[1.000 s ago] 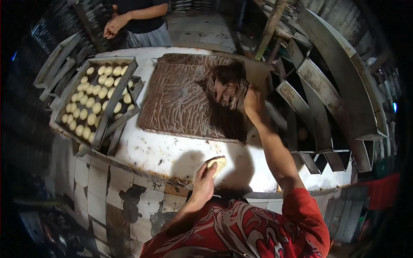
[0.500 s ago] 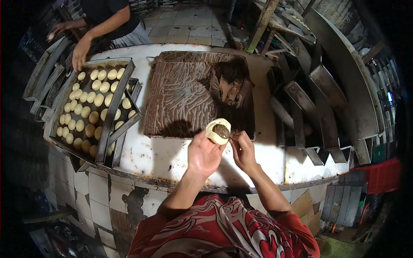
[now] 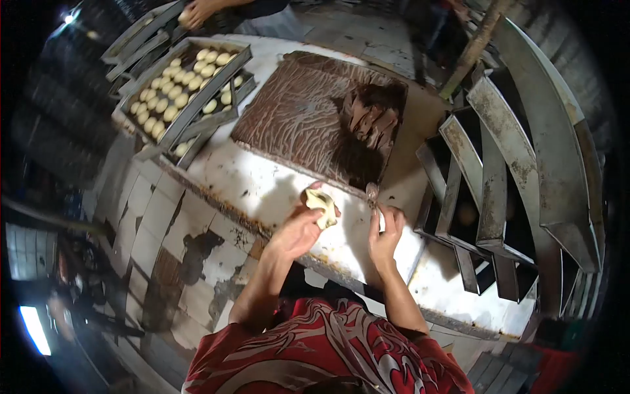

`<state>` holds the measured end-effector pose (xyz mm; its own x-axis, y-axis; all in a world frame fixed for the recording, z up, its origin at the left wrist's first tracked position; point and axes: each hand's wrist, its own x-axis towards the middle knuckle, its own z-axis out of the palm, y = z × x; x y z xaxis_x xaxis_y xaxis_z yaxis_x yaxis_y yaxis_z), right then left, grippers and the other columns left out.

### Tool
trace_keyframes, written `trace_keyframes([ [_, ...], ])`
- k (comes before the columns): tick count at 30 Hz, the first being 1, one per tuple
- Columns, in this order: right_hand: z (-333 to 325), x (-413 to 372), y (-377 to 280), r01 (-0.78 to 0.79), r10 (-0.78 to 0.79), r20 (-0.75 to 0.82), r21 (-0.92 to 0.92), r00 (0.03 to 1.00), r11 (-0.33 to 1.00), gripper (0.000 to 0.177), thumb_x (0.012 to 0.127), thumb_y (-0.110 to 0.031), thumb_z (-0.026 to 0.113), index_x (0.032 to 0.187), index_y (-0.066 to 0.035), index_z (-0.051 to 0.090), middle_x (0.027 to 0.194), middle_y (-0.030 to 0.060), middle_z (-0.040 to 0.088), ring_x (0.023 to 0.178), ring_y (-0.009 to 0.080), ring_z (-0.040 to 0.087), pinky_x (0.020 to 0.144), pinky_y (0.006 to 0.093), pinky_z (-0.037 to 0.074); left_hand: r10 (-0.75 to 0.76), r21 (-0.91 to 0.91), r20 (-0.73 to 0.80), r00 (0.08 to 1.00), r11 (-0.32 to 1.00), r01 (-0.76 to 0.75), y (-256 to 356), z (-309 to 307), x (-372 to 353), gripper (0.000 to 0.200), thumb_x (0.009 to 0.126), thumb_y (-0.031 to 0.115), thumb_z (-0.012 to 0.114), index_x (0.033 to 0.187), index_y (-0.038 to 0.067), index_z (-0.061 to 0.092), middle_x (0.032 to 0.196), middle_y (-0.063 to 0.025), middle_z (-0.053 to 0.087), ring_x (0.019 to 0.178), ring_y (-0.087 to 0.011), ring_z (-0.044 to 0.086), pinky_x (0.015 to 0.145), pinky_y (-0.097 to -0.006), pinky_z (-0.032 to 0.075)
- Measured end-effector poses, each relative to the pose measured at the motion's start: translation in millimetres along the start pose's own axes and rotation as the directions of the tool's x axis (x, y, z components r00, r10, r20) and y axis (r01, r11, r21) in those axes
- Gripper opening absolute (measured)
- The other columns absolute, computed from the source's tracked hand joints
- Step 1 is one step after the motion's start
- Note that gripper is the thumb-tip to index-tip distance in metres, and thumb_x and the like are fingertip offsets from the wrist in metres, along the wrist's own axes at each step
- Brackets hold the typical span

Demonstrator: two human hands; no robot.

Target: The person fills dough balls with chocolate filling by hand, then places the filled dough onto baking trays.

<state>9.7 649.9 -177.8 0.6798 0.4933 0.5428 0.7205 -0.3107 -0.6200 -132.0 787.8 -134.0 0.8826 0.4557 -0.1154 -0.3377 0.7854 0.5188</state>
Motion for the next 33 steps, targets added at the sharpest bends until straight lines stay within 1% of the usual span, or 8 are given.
trace_keyframes([
  [5,-46.3,20.1,-49.5,-0.705,-0.051,0.831,0.501,0.554,0.501,0.018,0.089,-0.013,0.054,0.091,0.002,0.063,0.082,0.0097,0.058,0.07,0.0162,0.053,0.065,0.0261,0.042,-0.237,0.228,0.067,0.969,0.949,0.216,-41.0,9.5,-51.8,0.062,0.079,-0.007,0.05,0.135,0.007,0.027,0.103,-0.0119,0.053,0.094,-0.0223,0.056,0.082,-0.0349,0.049],
  [12,-98.9,-52.4,-67.0,0.487,-0.633,0.338,0.424,0.697,0.763,0.022,0.077,-0.01,0.067,0.095,-0.003,0.059,0.084,0.0118,0.055,0.069,0.0299,0.054,0.063,0.0344,0.049,-0.145,-0.093,-0.209,0.967,0.987,0.128,-71.2,19.8,-113.6,0.036,0.088,0.003,0.042,0.124,0.003,0.04,0.113,-0.0138,0.052,0.096,-0.0213,0.056,0.083,-0.033,0.048],
  [18,-160.0,-72.5,-65.0,-0.337,-0.166,0.82,0.398,0.548,0.853,0.022,0.086,-0.009,0.059,0.103,-0.001,0.05,0.08,0.0135,0.061,0.071,0.0227,0.065,0.062,0.0338,0.051,-0.249,0.507,-0.029,0.968,0.831,0.229,-97.3,49.0,-151.1,0.041,0.085,-0.004,0.052,0.125,-0.001,0.043,0.111,-0.0076,0.052,0.1,-0.0141,0.052,0.085,-0.0259,0.044],
  [20,-177.1,-87.4,-56.6,-0.81,0.034,0.897,0.381,0.441,0.446,0.018,0.085,-0.006,0.058,0.102,0.0,0.052,0.082,0.0128,0.06,0.072,0.0184,0.063,0.065,0.0311,0.05,-0.279,0.663,-0.017,0.96,0.716,0.22,-112.8,56.8,-156.9,0.039,0.087,-0.001,0.053,0.125,-0.002,0.042,0.109,-0.007,0.054,0.097,-0.0137,0.055,0.081,-0.025,0.046],
  [22,-194.8,-107.3,-47.1,-0.836,0.089,0.865,0.444,0.493,0.323,0.02,0.084,-0.002,0.057,0.103,-0.001,0.054,0.097,0.0168,0.057,0.079,0.0203,0.061,0.073,0.0319,0.049,-0.259,0.567,0.025,0.966,0.799,0.2,-137.2,65.8,-155.9,0.029,0.09,0.007,0.054,0.117,-0.003,0.047,0.105,-0.0072,0.055,0.092,-0.0113,0.056,0.076,-0.0248,0.048],
  [24,-212.8,-127.8,-56.0,-0.158,-0.063,0.47,0.416,0.88,0.896,0.028,0.079,0.002,0.057,0.106,-0.003,0.055,0.113,0.0194,0.048,0.098,0.0266,0.055,0.083,0.0361,0.045,-0.092,0.225,-0.162,0.982,0.966,0.128,-169.1,83.4,-147.9,0.021,0.091,0.008,0.052,0.11,0.0,0.049,0.102,-0.0068,0.056,0.09,-0.0126,0.056,0.076,-0.0262,0.049],
  [28,-243.4,-176.2,-24.7,0.223,-0.201,0.209,-0.09,0.957,0.971,0.04,0.067,0.003,0.058,0.107,-0.005,0.058,0.125,0.0206,0.039,0.117,0.0421,0.034,0.098,0.0486,0.032,-0.129,0.106,-0.144,0.981,0.984,0.145,-229.2,119.7,-129.4,0.015,0.09,0.007,0.053,0.104,0.003,0.048,0.098,-0.0087,0.056,0.089,-0.0162,0.058,0.076,-0.0289,0.051],
  [33,-320.7,-231.9,84.5,-0.113,0.121,0.047,-0.136,0.992,0.984,0.026,0.071,0.002,0.058,0.096,-0.004,0.061,0.126,0.0202,0.041,0.12,0.0409,0.034,0.1,0.0487,0.03,-0.077,0.496,0.208,0.975,0.868,-0.037,-347.8,183.4,-81.2,0.024,0.084,-0.004,0.055,0.106,0.003,0.047,0.106,-0.0114,0.052,0.084,-0.0175,0.06,0.075,-0.0291,0.051],
])
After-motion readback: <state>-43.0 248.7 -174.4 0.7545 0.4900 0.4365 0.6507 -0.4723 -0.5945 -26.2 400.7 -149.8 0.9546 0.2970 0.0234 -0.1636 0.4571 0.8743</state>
